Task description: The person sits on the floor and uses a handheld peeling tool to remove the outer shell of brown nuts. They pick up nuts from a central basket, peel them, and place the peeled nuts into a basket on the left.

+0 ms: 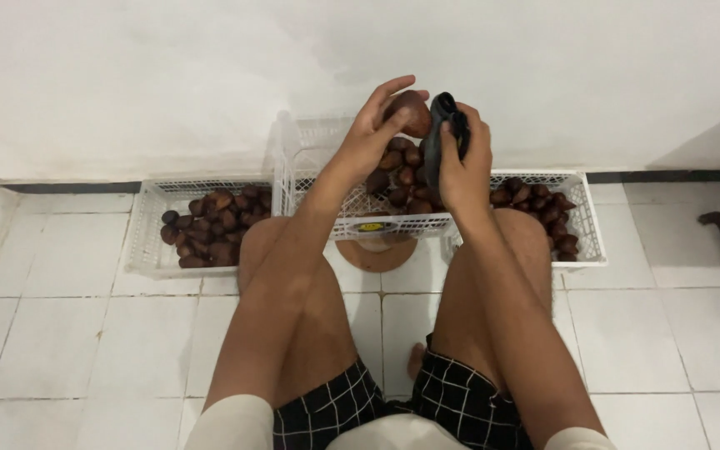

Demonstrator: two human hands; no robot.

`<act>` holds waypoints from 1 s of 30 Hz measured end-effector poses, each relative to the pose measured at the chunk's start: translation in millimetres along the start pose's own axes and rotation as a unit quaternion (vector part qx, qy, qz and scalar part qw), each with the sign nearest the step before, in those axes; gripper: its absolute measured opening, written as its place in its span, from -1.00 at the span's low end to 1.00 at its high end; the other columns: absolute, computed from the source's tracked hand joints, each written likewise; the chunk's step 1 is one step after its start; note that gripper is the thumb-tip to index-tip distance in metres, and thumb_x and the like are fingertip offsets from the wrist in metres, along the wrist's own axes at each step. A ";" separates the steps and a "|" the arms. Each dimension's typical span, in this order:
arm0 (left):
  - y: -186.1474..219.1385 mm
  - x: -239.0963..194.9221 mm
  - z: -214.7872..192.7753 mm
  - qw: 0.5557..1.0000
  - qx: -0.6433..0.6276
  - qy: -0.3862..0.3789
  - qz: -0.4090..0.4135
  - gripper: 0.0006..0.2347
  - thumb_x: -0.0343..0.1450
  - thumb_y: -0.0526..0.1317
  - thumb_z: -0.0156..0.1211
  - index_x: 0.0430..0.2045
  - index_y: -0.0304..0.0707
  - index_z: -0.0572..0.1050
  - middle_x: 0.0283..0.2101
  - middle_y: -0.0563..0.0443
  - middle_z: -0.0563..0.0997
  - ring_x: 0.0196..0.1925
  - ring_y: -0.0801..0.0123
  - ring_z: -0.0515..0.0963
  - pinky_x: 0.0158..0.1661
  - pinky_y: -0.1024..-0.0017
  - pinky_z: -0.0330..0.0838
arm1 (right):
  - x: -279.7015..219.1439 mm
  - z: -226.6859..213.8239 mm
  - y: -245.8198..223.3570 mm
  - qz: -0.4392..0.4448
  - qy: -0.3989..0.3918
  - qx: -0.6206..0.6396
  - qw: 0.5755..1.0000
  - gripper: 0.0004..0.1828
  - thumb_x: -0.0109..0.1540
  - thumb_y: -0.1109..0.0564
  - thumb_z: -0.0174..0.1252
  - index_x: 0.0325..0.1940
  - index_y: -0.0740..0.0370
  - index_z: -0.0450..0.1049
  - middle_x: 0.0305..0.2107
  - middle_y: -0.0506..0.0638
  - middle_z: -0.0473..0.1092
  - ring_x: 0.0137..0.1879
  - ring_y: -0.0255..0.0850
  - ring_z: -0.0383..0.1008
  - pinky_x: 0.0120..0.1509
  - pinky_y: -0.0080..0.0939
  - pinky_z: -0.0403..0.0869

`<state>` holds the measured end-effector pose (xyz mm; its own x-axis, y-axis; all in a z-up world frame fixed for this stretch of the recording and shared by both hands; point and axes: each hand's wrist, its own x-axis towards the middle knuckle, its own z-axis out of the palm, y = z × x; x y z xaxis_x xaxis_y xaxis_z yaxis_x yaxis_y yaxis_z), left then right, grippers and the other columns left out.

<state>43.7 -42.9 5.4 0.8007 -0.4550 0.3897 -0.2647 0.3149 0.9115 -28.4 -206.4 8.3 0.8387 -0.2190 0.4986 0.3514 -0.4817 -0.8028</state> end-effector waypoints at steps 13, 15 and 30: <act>4.1 -19.7 11.9 0.991 0.123 -0.043 0.002 -0.66 0.67 0.05 -0.25 0.26 -0.06 0.26 0.30 -0.20 0.35 0.47 -0.06 0.21 0.42 -0.05 0.03 | 6.9 4.1 25.5 0.031 -0.071 -0.105 0.991 -0.64 0.36 0.20 -0.03 0.25 0.05 0.38 -0.09 0.30 0.31 0.08 0.44 0.44 0.18 0.32 0.43; -1.8 -19.6 9.5 0.991 0.126 -0.035 -0.007 -0.67 0.67 0.05 -0.26 0.23 -0.06 0.26 0.29 -0.17 0.36 0.45 0.00 0.23 0.41 -0.03 0.05 | -0.5 -6.6 -3.1 0.003 -0.040 -0.078 0.996 -0.65 0.39 0.23 -0.06 0.26 0.09 0.36 -0.07 0.30 0.27 0.10 0.47 0.42 0.20 0.34 0.40; -10.1 -12.3 8.7 0.992 0.115 -0.056 -0.004 -0.64 0.57 -0.19 -0.39 0.27 -0.19 0.19 0.34 -0.25 0.25 0.46 -0.09 0.14 0.45 -0.09 -0.09 | 2.2 -0.9 54.1 -0.096 -0.032 -0.158 0.982 -0.59 0.29 0.21 0.12 0.24 0.15 0.43 0.03 0.34 0.22 0.14 0.52 0.41 0.19 0.31 0.46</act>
<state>31.9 -47.8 -7.5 0.7416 -0.5509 0.3829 -0.3841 0.1193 0.9155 -7.9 -233.7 -33.8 0.7972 -0.0496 0.6017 0.3676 -0.7507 -0.5489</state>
